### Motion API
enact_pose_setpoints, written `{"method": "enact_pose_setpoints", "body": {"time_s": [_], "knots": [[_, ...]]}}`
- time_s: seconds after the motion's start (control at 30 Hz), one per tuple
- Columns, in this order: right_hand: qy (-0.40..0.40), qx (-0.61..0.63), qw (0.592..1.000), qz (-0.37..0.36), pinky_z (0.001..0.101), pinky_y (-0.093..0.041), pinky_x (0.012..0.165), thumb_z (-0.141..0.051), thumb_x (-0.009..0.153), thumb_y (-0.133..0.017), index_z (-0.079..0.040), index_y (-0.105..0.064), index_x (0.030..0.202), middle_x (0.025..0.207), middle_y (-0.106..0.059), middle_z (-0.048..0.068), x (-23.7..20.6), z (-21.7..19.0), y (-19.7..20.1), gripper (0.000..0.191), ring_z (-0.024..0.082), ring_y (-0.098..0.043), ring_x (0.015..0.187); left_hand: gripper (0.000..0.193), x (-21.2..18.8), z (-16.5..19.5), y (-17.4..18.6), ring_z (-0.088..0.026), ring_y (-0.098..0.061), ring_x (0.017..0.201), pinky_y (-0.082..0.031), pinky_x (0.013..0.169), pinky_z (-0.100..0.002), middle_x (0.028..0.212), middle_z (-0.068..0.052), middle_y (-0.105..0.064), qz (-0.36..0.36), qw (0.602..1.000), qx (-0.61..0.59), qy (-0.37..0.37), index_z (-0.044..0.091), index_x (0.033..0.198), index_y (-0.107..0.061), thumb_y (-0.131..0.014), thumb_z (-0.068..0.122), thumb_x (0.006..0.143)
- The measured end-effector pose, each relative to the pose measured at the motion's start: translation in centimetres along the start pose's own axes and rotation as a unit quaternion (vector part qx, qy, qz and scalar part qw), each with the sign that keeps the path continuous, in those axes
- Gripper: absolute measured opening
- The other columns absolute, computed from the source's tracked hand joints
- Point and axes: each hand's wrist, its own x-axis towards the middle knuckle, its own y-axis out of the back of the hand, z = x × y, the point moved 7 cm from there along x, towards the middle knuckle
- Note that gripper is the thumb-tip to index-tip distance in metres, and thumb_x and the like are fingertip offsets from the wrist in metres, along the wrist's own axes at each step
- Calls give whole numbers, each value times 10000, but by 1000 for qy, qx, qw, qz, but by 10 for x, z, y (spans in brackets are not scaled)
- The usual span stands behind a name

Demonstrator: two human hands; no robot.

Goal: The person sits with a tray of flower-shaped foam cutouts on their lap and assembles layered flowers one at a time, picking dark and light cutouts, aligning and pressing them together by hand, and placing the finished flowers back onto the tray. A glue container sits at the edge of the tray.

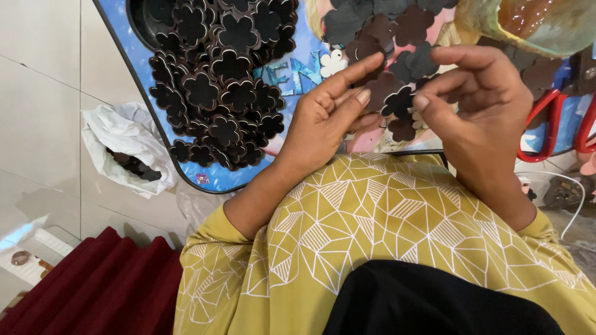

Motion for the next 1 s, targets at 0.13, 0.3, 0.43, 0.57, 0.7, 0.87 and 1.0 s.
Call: {"method": "enact_pose_setpoints", "body": {"time_s": [0.13,0.3,0.43,0.57,0.7,0.87,1.0], "knots": [[-19,3,1000,-8,195,-508,779,92,925,-703,32,-567,1296,969,-685,51,2,-1,-5,399,71,-645,887,503,0,0,-3,-149,-611,1327,-593,1097,-348,1565,-61,-526,-16,1000,-10,-10,43,1628,-370,-488,6,1141],[-18,-19,1000,-11,197,-500,794,88,930,-709,38,-569,1303,972,-682,48,5,-3,-7,401,70,-638,893,518,-2,1,-6,-164,-597,1330,-564,1154,-365,1543,-93,-500,-37,999,13,-32,51,1653,-337,-471,-16,1157],[-18,-32,999,-13,196,-486,811,89,934,-716,46,-564,1313,982,-682,52,6,1,-6,410,61,-639,859,526,-3,0,-7,-180,-592,1364,-561,1166,-376,1593,-104,-496,-40,999,12,-18,63,1660,-323,-461,-13,1158],[-3,-20,999,-26,187,-488,788,93,959,-717,55,-555,1323,982,-677,51,7,8,-4,400,68,-641,888,519,-2,0,-8,-182,-611,1344,-567,1160,-380,1567,-109,-519,-35,999,4,-11,67,1661,-326,-467,28,1164],[25,-2,998,-54,178,-499,780,117,1026,-714,76,-545,1358,993,-692,73,6,11,-4,374,67,-641,880,515,-4,2,-6,-164,-634,1290,-577,1134,-377,1519,-86,-555,-20,1000,8,-2,64,1653,-330,-475,90,1160],[3,-24,999,-35,186,-495,777,110,961,-698,63,-549,1333,973,-682,62,7,18,0,403,66,-633,868,553,-4,5,-8,-144,-662,1208,-581,1085,-323,1310,-134,-664,-22,999,23,-18,63,1653,-333,-561,76,1149],[30,-13,998,-59,178,-506,769,127,1021,-697,81,-542,1361,991,-697,83,6,16,-3,377,65,-638,861,644,-3,6,-10,-124,-665,1168,-567,1025,-271,1314,-135,-688,-10,999,33,-27,58,1639,-338,-647,-13,1079]]}}
